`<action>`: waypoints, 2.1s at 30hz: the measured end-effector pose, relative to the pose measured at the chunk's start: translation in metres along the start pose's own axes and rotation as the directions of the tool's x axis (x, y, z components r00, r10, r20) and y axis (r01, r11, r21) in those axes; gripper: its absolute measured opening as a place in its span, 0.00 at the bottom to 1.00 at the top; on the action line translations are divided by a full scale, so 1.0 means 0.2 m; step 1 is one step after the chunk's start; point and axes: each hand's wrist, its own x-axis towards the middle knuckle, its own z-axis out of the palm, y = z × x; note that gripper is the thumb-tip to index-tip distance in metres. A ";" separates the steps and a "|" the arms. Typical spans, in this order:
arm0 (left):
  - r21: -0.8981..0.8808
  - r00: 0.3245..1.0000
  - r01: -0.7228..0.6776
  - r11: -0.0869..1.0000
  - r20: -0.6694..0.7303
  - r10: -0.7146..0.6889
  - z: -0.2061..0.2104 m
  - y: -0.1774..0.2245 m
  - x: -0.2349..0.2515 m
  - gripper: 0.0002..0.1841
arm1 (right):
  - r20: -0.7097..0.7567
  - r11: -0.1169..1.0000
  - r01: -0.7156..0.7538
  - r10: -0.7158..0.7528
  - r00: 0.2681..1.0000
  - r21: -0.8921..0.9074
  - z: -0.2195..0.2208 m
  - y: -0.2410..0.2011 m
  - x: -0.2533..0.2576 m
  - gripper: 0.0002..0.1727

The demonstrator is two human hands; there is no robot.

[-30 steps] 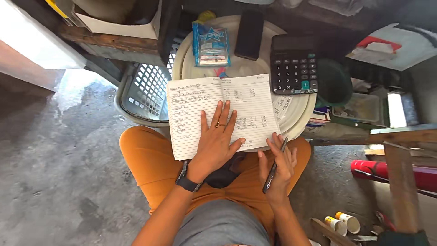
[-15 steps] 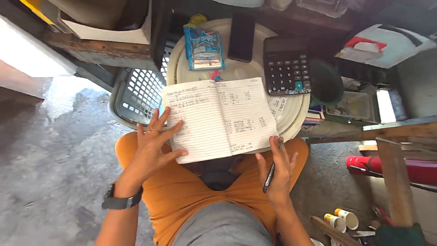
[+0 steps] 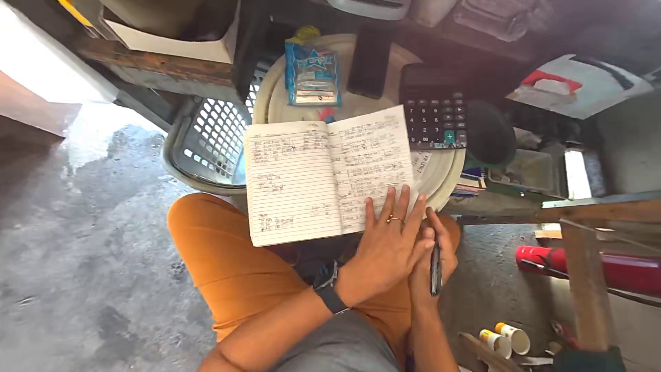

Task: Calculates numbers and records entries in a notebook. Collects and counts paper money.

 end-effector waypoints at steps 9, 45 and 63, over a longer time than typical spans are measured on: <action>-0.229 0.996 0.002 0.973 0.087 0.018 -0.04 -0.03 -0.02 0.37 | 0.036 0.990 0.096 -0.093 0.995 -0.106 0.00 0.07 0.05 0.25; -0.732 0.638 0.459 0.504 -0.123 -0.760 -0.57 -0.56 -0.47 0.29 | 0.450 0.847 0.499 -0.379 0.809 -0.184 0.33 -0.25 -0.13 0.15; -0.639 0.757 0.445 0.627 -0.105 -0.645 -0.51 -0.46 -0.48 0.46 | 0.178 0.825 0.213 -0.138 0.974 -0.524 0.21 -0.02 0.00 0.41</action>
